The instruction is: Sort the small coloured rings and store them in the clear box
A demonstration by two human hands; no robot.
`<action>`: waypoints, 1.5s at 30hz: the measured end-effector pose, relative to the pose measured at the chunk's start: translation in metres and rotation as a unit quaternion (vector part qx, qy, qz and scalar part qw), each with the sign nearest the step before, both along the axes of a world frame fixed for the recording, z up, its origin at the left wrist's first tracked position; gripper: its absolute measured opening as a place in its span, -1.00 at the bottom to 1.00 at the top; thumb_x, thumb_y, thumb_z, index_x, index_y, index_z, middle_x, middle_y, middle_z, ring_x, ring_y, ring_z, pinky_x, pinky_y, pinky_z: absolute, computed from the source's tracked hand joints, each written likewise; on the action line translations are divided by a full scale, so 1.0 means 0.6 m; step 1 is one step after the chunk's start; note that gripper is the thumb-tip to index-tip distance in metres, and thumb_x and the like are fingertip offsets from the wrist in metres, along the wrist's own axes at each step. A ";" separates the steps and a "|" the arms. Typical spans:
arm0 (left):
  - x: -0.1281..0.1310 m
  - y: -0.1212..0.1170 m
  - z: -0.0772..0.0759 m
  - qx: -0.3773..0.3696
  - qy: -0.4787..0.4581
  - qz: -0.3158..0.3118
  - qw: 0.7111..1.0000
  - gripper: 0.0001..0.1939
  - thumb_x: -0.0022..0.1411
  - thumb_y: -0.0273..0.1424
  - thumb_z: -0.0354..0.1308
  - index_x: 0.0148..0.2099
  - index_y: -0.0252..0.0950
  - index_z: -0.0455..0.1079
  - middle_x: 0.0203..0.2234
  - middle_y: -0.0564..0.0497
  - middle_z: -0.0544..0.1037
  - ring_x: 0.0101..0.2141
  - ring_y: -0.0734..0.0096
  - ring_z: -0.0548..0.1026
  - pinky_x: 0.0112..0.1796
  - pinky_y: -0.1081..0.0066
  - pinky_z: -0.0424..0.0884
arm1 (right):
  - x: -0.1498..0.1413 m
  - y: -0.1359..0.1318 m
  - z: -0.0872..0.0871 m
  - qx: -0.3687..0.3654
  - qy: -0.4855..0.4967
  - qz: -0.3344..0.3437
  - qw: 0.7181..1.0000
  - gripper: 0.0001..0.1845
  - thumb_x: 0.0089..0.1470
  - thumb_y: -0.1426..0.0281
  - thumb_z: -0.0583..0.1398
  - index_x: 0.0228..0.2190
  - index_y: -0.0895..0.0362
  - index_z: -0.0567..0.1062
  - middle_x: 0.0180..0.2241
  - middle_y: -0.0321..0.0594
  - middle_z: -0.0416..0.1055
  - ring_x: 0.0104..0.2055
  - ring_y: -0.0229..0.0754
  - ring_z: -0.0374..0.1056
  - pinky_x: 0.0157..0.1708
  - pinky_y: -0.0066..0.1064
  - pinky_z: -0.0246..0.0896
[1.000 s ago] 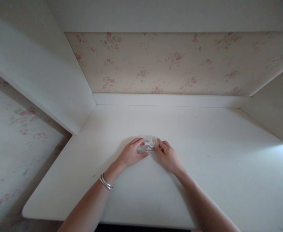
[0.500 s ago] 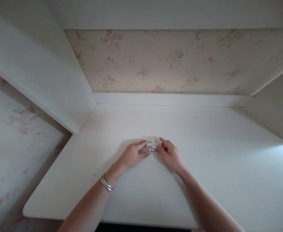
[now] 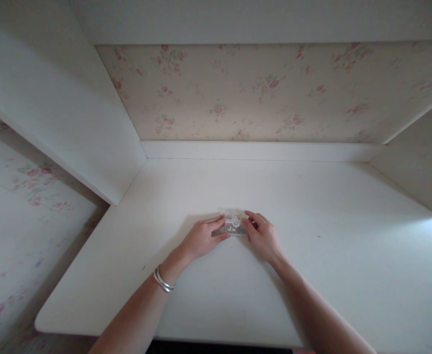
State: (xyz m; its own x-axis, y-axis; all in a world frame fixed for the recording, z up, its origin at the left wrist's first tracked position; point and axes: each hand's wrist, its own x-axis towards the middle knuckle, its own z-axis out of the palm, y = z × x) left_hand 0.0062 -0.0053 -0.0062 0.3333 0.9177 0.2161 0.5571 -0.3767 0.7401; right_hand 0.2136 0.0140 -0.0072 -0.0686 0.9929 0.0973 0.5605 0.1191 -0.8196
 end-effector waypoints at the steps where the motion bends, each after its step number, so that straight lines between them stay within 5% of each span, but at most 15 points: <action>1: 0.000 0.000 0.000 0.004 0.001 -0.004 1.000 -0.50 0.18 -0.18 0.15 0.14 -0.19 0.31 0.09 0.00 0.37 0.06 0.29 0.38 0.12 0.26 0.28 | 0.000 0.000 -0.001 -0.001 0.000 -0.002 1.000 -0.58 0.14 0.17 0.03 -0.11 0.15 0.47 -0.36 -0.20 0.40 -0.45 -0.24 0.33 -0.40 -0.38 0.24; 32: 0.001 0.000 -0.003 0.024 0.029 -0.010 0.999 -0.53 0.18 -0.18 0.14 0.13 -0.18 0.34 0.10 0.02 0.36 0.06 0.30 0.38 0.13 0.29 0.28 | 0.000 0.003 -0.002 -0.021 0.015 -0.016 1.000 -0.62 0.12 0.20 0.06 -0.14 0.14 0.47 -0.36 -0.25 0.41 -0.61 -0.34 0.31 -0.47 -0.41 0.28; 38: 0.003 0.003 0.000 0.022 0.027 0.002 0.999 -0.54 0.16 -0.21 0.17 0.12 -0.15 0.34 0.09 0.01 0.38 0.07 0.28 0.37 0.13 0.24 0.28 | 0.000 0.004 -0.005 -0.030 0.023 -0.006 0.999 -0.53 0.15 0.16 0.03 0.00 0.14 0.40 -0.31 -0.22 0.39 -0.60 -0.34 0.31 -0.50 -0.41 0.27; 45: 0.005 0.003 -0.001 -0.045 -0.016 0.015 0.999 -0.16 -0.03 -0.28 0.34 0.27 -0.12 0.08 0.19 -0.05 0.25 -0.09 0.31 0.50 0.03 0.29 0.37 | 0.000 0.006 -0.005 -0.022 0.033 -0.009 0.999 -0.61 0.14 0.16 0.03 -0.16 0.13 0.47 -0.27 -0.19 0.42 -0.60 -0.34 0.30 -0.51 -0.42 0.24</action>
